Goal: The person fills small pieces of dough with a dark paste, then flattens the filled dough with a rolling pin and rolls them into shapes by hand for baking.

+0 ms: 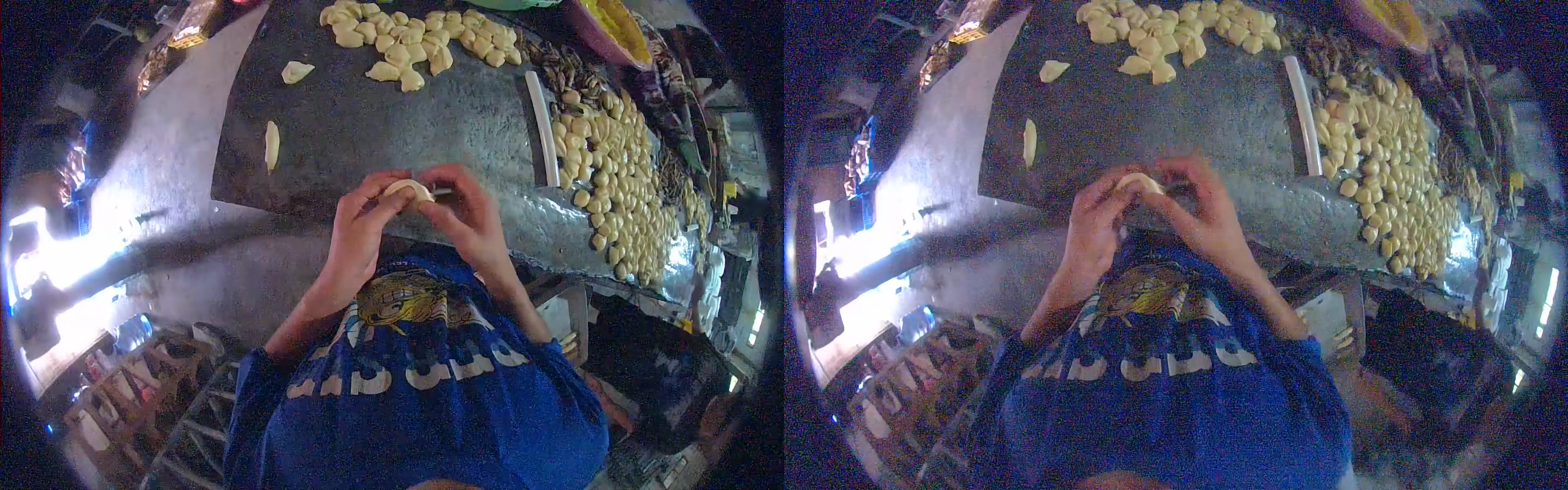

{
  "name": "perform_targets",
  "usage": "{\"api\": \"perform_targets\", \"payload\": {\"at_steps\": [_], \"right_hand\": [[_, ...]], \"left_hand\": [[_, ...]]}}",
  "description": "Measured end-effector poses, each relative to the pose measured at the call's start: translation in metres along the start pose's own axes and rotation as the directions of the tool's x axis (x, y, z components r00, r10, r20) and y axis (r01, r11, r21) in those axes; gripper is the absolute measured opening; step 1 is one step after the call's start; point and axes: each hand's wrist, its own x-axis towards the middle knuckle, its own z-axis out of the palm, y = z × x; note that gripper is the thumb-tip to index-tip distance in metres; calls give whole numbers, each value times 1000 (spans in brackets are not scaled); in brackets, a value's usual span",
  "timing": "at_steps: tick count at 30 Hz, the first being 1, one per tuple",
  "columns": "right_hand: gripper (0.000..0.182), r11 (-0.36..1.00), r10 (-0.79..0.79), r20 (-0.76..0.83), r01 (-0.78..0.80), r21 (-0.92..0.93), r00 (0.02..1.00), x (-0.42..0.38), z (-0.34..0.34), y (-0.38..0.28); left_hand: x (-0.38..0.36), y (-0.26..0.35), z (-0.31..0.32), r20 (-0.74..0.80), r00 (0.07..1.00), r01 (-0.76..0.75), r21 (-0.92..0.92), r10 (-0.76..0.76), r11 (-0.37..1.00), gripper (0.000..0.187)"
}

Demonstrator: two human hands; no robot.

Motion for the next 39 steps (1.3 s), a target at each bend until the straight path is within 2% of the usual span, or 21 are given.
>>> {"api": "perform_targets", "payload": {"at_steps": [2,4,5,6,8,11,14,17,20,26,35,39], "right_hand": [[13,977,198,52,-201,71,979,-5,-6,1],[14,971,235,23,-236,39,972,-6,-8,-2],[14,967,254,9,-254,24,967,-7,-8,-3],[15,970,245,-7,-245,10,970,-7,-9,0],[17,975,222,-40,-223,-23,974,-8,-11,9],[19,973,230,-64,-232,-17,971,-10,-9,7],[22,977,211,-80,-214,-22,974,-13,-7,6],[22,965,252,-94,-241,106,963,-14,-5,9],[22,954,257,-84,-239,182,963,-15,-4,9],[21,928,273,-47,-251,275,961,-15,-1,13],[20,900,296,-48,-262,349,954,-13,11,15],[19,941,276,-59,-257,222,959,-10,11,18]], "left_hand": [[1,-3,-6,39,998,38,37,-39,999,19],[-5,-1,-6,78,994,-80,64,75,995,19],[-6,-1,-8,80,995,-54,7,53,999,19],[-7,-1,-11,82,996,-27,-50,31,998,19],[-1,-5,-18,93,981,188,-299,-168,935,19],[-5,-2,-18,62,984,174,-217,-164,961,23],[-2,2,-22,200,965,226,-287,-172,931,28],[-7,15,-18,202,956,271,-319,-214,908,32],[-3,9,-29,280,939,290,-338,-198,895,33],[-6,17,-34,351,922,288,-338,-164,896,34],[-5,17,-45,358,920,297,-362,-163,883,32],[-4,17,-48,348,923,280,-315,-163,907,31]]}}
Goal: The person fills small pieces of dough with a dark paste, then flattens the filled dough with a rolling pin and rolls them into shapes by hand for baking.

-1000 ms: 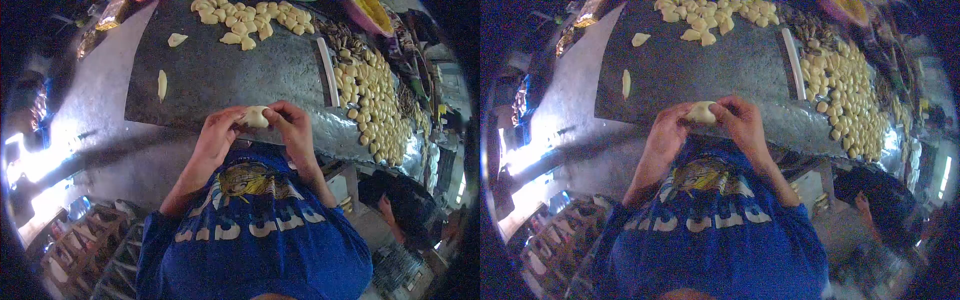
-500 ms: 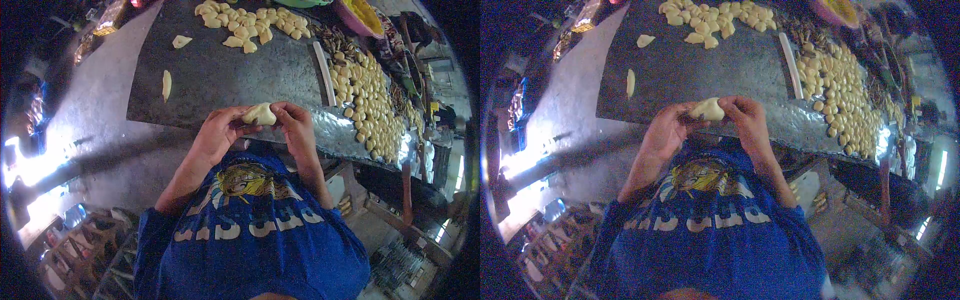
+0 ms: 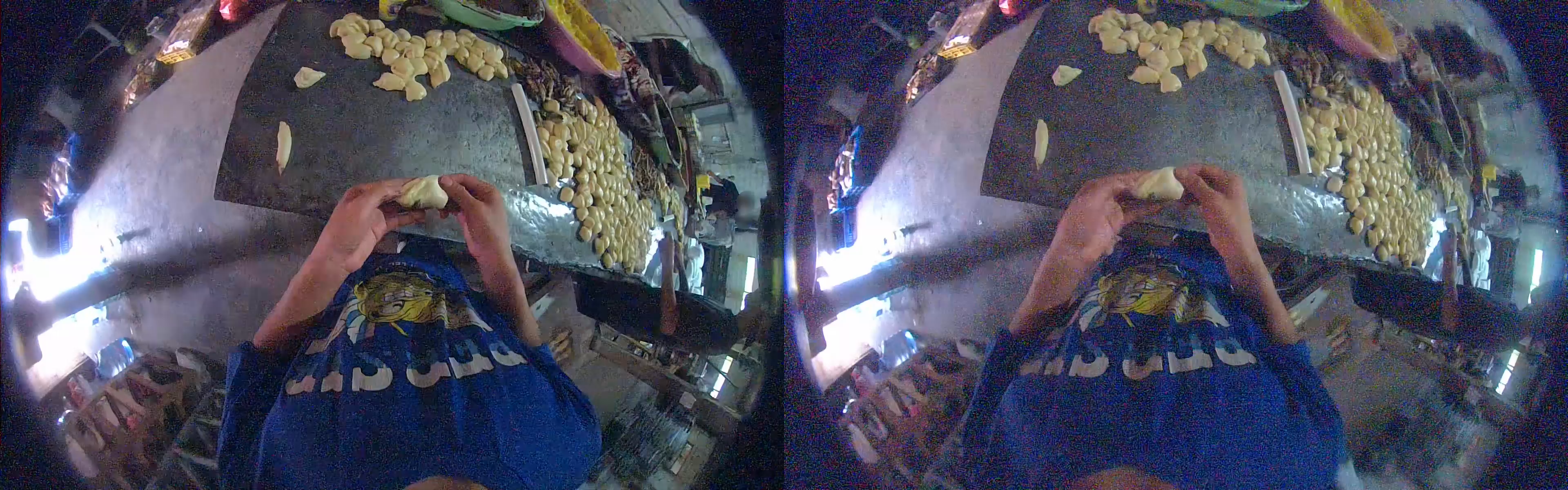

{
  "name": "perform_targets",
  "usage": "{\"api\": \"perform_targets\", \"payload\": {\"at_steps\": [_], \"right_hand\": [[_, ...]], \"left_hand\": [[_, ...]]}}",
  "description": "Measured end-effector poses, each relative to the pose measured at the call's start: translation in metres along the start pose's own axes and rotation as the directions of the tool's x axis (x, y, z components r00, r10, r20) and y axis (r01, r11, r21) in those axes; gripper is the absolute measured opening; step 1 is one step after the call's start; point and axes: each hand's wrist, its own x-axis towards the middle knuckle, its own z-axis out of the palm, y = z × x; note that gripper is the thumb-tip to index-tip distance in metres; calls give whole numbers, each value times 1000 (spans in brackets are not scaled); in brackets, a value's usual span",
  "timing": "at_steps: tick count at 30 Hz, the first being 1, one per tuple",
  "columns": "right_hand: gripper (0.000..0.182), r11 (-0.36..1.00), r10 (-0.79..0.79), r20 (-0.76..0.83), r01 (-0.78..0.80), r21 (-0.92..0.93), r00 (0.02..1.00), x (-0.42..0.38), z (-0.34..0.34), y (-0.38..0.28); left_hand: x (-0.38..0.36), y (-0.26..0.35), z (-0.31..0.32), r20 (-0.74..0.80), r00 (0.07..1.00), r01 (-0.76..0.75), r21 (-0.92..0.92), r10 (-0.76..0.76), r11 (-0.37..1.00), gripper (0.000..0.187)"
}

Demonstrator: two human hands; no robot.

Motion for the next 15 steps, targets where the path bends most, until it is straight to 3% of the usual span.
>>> {"api": "perform_targets", "payload": {"at_steps": [2,5,6,8,11,14,15], "right_hand": [[19,998,-22,3,22,-62,1000,1,1,0],[21,954,-61,-3,57,-295,998,0,8,-10],[21,903,-173,-2,158,-400,985,0,10,-12],[24,737,-386,37,332,-589,922,-1,14,-15],[37,359,-621,268,571,-739,737,-13,26,-31],[51,218,-638,389,640,-736,665,-9,35,-28],[50,227,-642,385,645,-730,662,-8,37,-26]], "left_hand": [[1,-1,1,-49,999,13,95,-8,995,31],[1,-6,1,-95,995,-15,109,25,994,31],[1,-7,1,-123,992,-12,99,24,995,31],[1,-7,2,-180,983,-4,80,19,997,30],[-2,-4,2,-245,968,-43,71,59,997,29],[2,-9,-8,-268,963,-35,-3,33,999,27],[1,-8,-6,-255,966,-40,2,39,999,26]]}}
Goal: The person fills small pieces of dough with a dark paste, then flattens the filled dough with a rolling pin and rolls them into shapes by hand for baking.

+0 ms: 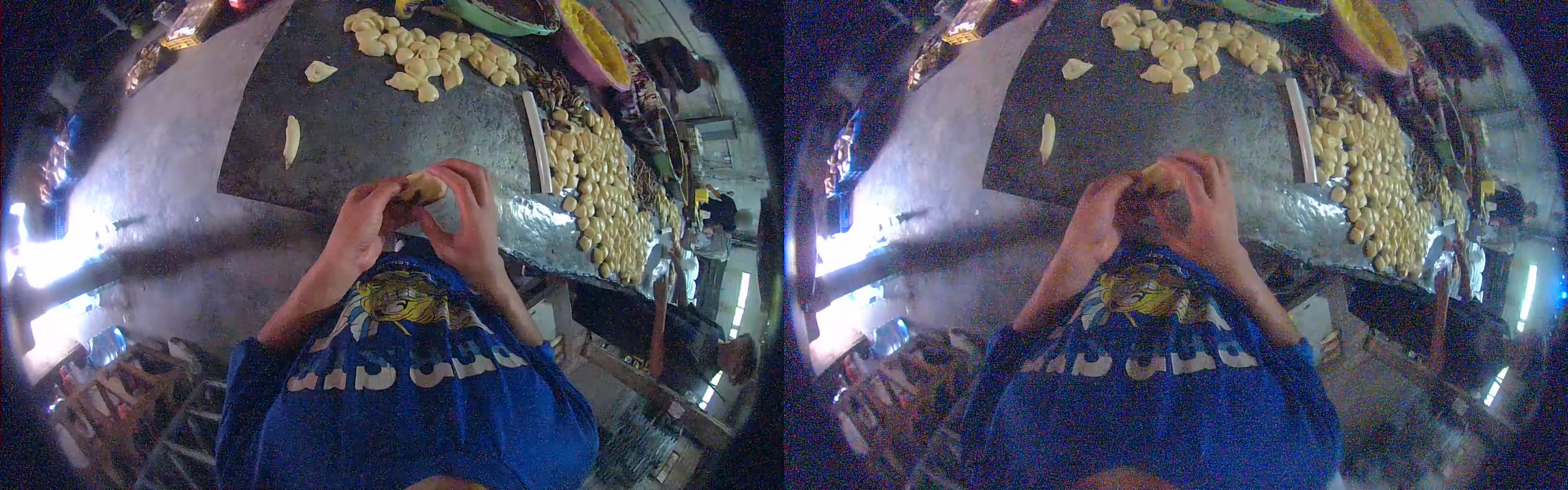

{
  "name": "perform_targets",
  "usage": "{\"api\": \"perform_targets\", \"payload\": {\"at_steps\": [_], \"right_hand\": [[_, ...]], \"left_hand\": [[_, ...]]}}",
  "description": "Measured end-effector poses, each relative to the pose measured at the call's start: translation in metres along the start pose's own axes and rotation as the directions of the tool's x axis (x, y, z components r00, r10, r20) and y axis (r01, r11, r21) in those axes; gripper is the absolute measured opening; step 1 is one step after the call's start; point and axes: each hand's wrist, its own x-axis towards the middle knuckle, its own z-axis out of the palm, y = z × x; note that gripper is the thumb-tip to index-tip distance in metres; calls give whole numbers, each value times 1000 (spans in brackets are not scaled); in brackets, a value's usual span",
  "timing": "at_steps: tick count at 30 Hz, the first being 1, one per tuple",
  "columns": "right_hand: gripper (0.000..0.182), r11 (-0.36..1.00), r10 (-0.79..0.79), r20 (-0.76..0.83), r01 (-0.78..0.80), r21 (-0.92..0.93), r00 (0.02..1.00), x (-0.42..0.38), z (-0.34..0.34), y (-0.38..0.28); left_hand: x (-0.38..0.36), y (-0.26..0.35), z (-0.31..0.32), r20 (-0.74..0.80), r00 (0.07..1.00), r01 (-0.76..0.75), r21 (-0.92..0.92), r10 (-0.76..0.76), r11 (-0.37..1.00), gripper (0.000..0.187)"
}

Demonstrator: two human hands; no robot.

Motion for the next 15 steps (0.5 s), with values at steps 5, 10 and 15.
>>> {"api": "perform_targets", "payload": {"at_steps": [5,10,15], "right_hand": [[45,1000,0,-54,1,22,999,1,11,7],[40,998,30,-93,-24,65,995,3,15,12],[39,992,99,-61,-94,81,993,2,18,17]], "left_hand": [[-4,7,9,76,995,-63,20,62,998,23],[-1,3,7,49,997,-62,13,61,998,23],[3,4,4,30,999,-41,14,40,999,22]]}}
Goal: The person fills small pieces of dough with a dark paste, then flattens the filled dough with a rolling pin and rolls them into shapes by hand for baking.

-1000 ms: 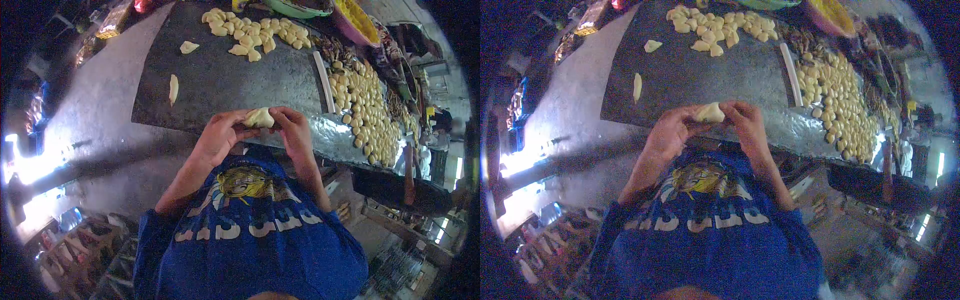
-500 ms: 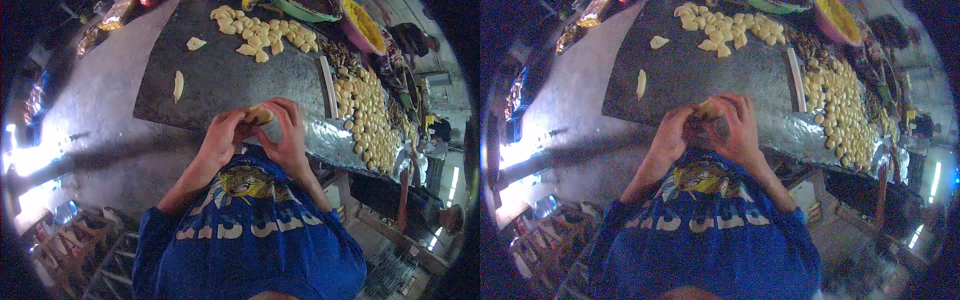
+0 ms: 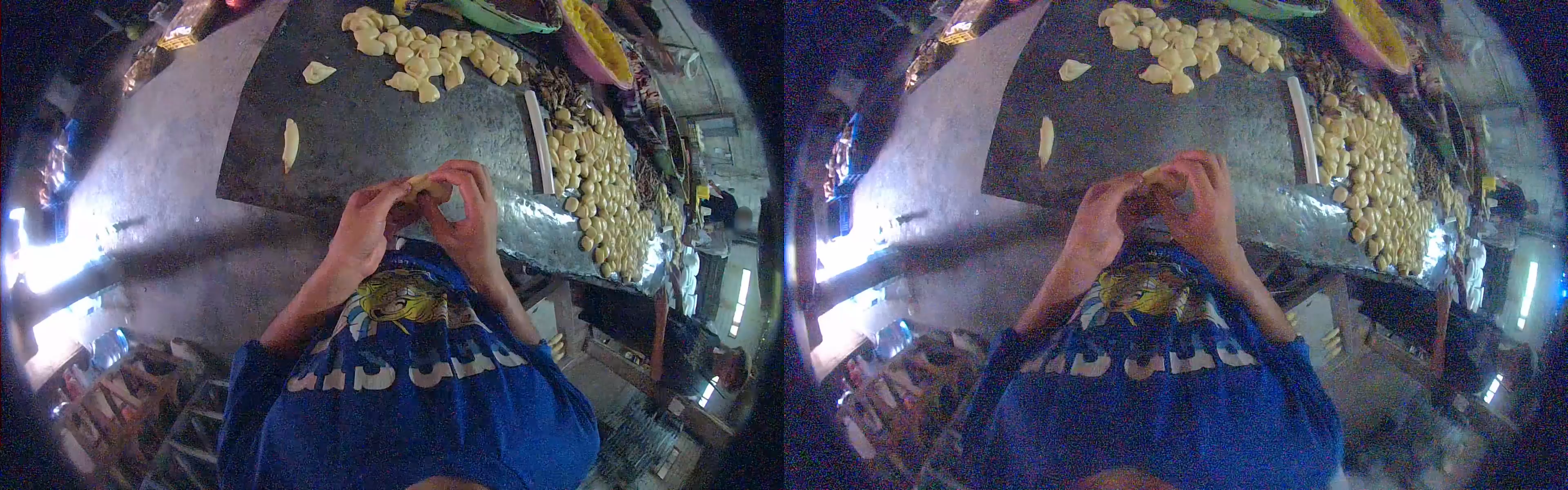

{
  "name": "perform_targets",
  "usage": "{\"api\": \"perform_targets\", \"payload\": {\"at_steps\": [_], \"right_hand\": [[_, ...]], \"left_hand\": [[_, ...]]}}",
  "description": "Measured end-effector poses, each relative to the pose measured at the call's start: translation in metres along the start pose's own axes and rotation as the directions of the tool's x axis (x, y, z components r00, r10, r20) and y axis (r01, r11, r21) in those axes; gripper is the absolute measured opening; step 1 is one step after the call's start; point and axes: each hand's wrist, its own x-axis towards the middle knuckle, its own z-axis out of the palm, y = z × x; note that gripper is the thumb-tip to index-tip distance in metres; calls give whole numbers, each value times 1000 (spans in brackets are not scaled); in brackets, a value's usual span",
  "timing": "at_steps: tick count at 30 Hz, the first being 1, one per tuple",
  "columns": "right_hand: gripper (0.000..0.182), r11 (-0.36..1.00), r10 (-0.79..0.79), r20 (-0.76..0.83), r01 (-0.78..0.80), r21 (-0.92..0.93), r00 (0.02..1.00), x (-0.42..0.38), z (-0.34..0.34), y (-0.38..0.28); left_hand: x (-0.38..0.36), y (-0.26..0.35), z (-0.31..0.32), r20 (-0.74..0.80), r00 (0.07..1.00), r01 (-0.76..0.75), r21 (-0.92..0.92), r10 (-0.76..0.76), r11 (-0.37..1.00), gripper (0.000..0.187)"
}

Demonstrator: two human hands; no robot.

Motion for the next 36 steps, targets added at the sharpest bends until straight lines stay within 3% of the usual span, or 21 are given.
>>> {"api": "perform_targets", "payload": {"at_steps": [5,11,13,15,17,20,21,22,23,25,28,31,33,36], "right_hand": [[39,991,43,65,-51,122,997,5,-4,-5],[24,975,46,48,-56,215,998,13,-3,-9],[23,973,70,25,-73,218,997,12,0,-1],[23,955,156,15,-154,254,988,10,-3,4],[22,900,301,22,-291,325,953,9,-10,7],[19,870,346,49,-340,357,937,22,-16,23],[19,960,280,-16,-279,23,960,18,-14,34],[20,925,196,-53,-203,-321,979,10,-9,48],[20,771,95,-56,-109,-627,994,6,-5,60],[26,953,227,24,-217,-210,974,12,-2,37],[21,888,252,247,-325,325,936,14,6,-10],[23,892,253,325,-350,287,911,17,16,-32],[24,910,257,284,-331,251,924,18,19,-31],[22,882,267,204,-324,343,942,19,24,-31]], "left_hand": [[-3,8,2,-9,1000,18,-2,-18,1000,24],[-5,13,-3,-32,999,21,-72,-24,997,28],[-7,8,-12,53,974,-225,187,219,956,29],[-8,11,-19,61,975,-220,197,212,955,29],[-7,22,-23,-7,999,41,-35,-42,999,27],[-13,23,-30,-16,999,-48,-142,46,989,27],[-16,25,-33,-10,998,-61,-109,60,992,27],[-18,27,-36,-1,997,-72,-78,72,994,27],[-18,31,-36,10,996,-93,-48,94,994,27],[-23,40,-30,-9,988,-154,17,155,988,27],[-28,36,-35,45,978,-208,194,203,959,29],[-30,36,-35,83,974,-226,241,212,944,31],[-31,37,-33,82,975,-218,207,205,954,31],[-35,42,-32,69,982,-182,145,173,973,31]]}}
